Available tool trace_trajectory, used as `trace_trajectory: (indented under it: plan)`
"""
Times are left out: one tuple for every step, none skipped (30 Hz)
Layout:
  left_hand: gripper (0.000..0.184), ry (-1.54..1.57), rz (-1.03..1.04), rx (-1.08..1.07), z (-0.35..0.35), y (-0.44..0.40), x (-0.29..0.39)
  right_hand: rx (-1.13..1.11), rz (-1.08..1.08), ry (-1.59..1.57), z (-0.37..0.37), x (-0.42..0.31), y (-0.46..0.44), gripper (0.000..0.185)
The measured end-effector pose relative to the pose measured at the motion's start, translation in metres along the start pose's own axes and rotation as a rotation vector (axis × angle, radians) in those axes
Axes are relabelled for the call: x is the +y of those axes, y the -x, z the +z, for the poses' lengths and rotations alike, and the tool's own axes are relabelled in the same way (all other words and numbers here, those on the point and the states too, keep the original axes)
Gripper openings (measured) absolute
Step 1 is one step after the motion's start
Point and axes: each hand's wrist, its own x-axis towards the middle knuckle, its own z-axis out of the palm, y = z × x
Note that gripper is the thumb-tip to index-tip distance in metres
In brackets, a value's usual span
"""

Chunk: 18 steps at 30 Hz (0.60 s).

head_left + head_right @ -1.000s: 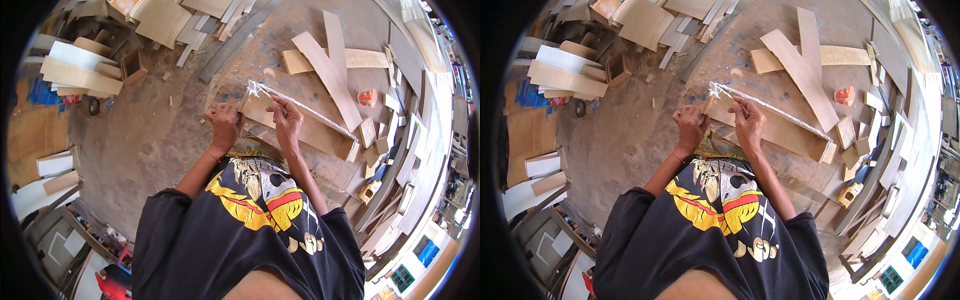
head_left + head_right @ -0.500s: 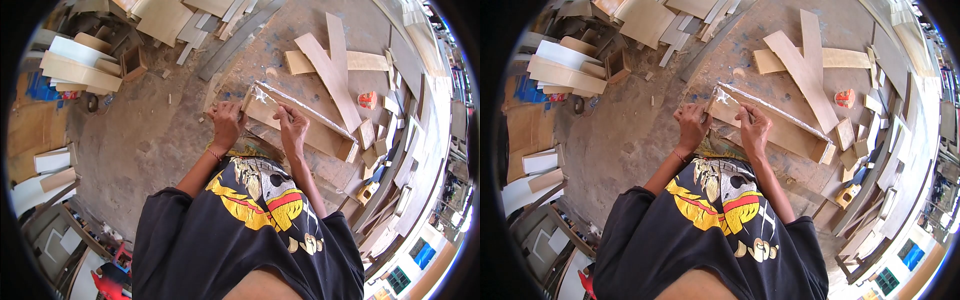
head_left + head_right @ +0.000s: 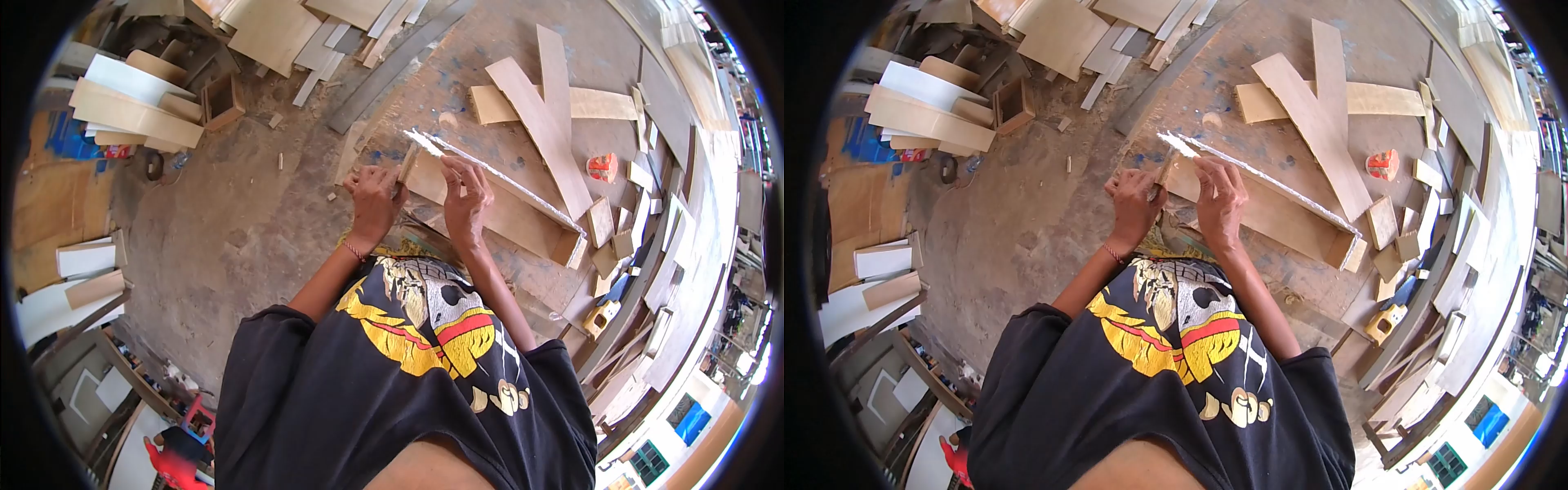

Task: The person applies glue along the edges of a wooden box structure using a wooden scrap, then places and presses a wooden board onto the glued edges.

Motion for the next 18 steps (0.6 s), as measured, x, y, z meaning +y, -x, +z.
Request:
trace_trajectory:
  plan:
    - [0.032, 0.000, 0.001, -0.001, 0.001, 0.000, -0.001, -0.004, -0.044, 0.028, 0.002, 0.001, 0.000, 0.016]
    - [0.032, -0.001, 0.000, 0.003, 0.002, 0.001, -0.002, -0.008, -0.088, 0.056, 0.003, 0.003, 0.002, 0.017]
    - [0.033, -0.002, -0.001, 0.008, 0.003, 0.001, -0.003, -0.007, -0.087, 0.055, 0.003, 0.005, 0.003, 0.017]
    - [0.033, -0.003, 0.000, 0.008, 0.003, 0.001, -0.003, -0.017, -0.111, 0.053, 0.003, 0.008, 0.006, 0.019]
    - [0.032, -0.004, 0.007, 0.011, 0.003, 0.000, -0.004, -0.027, -0.134, 0.053, 0.002, 0.009, 0.008, 0.021]
    - [0.032, -0.004, 0.014, 0.011, 0.003, 0.001, -0.004, -0.026, -0.132, 0.055, 0.000, 0.008, 0.011, 0.021]
    - [0.032, -0.003, 0.016, 0.009, 0.003, 0.001, -0.004, -0.048, -0.150, 0.068, -0.002, 0.008, 0.014, 0.022]
    - [0.032, -0.012, 0.018, 0.015, 0.003, 0.001, -0.004, -0.071, -0.169, 0.081, -0.004, 0.007, 0.016, 0.023]
    - [0.031, -0.023, 0.019, 0.022, 0.002, 0.001, -0.004, -0.071, -0.170, 0.081, -0.006, 0.006, 0.019, 0.023]
    - [0.031, -0.023, 0.018, 0.022, 0.002, 0.001, -0.004, -0.087, -0.176, 0.089, -0.009, 0.006, 0.021, 0.024]
    - [0.030, -0.018, 0.014, 0.017, 0.002, 0.000, -0.004, -0.102, -0.181, 0.098, -0.010, 0.005, 0.022, 0.024]
    - [0.029, -0.013, 0.009, 0.013, 0.001, 0.000, -0.003, -0.101, -0.182, 0.098, -0.010, 0.004, 0.022, 0.024]
    - [0.029, -0.013, 0.010, 0.014, 0.001, -0.001, -0.003, -0.082, -0.144, 0.062, -0.010, 0.002, 0.021, 0.024]
    - [0.029, -0.008, 0.012, 0.010, 0.000, -0.001, -0.003, -0.063, -0.105, 0.024, -0.009, 0.000, 0.020, 0.023]
    - [0.028, -0.005, 0.013, 0.007, 0.000, 0.000, -0.002, -0.062, -0.104, 0.023, -0.010, -0.001, 0.018, 0.023]
    - [0.028, -0.006, 0.014, 0.006, -0.001, 0.000, -0.002, -0.024, -0.102, 0.060, -0.009, -0.003, 0.013, 0.023]
    - [0.028, 0.000, 0.008, -0.001, -0.002, -0.001, -0.001, 0.013, -0.100, 0.098, -0.008, -0.004, 0.010, 0.023]
    - [0.028, 0.006, 0.003, -0.006, -0.003, -0.001, 0.000, 0.014, -0.098, 0.097, -0.008, -0.003, 0.009, 0.023]
